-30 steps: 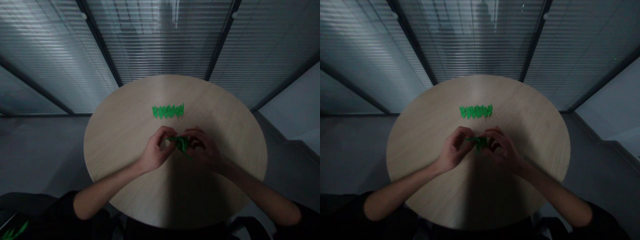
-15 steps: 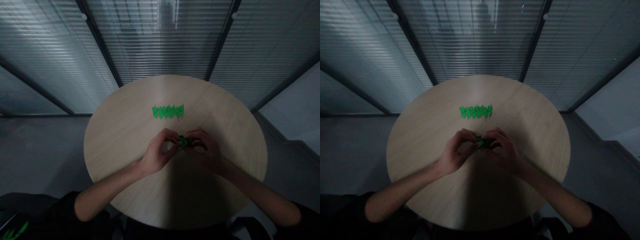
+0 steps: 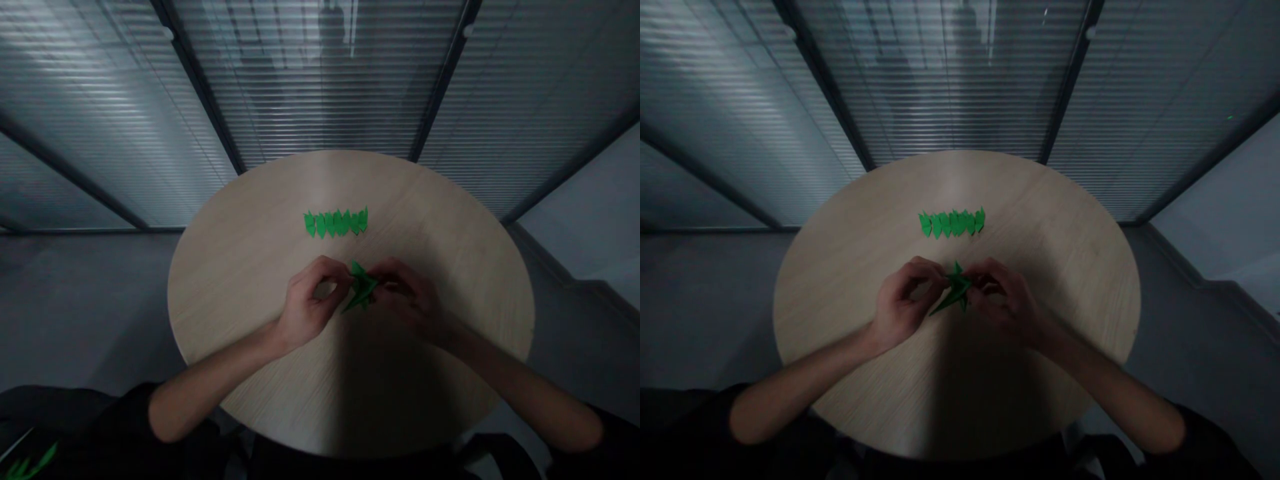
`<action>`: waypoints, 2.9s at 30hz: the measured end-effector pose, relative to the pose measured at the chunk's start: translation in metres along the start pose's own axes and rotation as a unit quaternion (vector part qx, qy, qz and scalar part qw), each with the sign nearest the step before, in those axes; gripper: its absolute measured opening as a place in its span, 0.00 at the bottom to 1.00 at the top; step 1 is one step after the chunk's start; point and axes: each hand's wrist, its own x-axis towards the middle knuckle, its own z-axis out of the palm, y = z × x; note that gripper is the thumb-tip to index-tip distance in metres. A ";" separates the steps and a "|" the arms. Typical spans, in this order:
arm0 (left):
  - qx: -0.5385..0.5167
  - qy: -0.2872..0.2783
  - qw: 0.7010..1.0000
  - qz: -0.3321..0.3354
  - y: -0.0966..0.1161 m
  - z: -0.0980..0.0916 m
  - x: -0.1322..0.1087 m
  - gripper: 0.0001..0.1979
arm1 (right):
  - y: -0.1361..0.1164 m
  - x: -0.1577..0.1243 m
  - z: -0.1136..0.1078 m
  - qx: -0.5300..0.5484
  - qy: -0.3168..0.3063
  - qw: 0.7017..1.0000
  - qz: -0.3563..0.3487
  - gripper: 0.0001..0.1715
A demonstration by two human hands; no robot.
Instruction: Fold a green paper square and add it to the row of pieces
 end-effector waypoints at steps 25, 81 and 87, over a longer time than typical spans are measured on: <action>-0.184 -0.041 0.977 -0.103 0.002 0.005 -0.004 0.15 | -0.002 0.000 0.003 -0.071 0.096 0.992 -0.050 0.05; -0.051 -0.054 0.997 -0.006 0.004 -0.004 -0.008 0.07 | -0.006 0.002 -0.002 -0.173 0.063 0.974 -0.130 0.09; 0.041 -0.066 0.995 0.065 0.001 -0.005 -0.008 0.09 | -0.005 -0.001 -0.006 -0.176 0.032 0.971 -0.160 0.16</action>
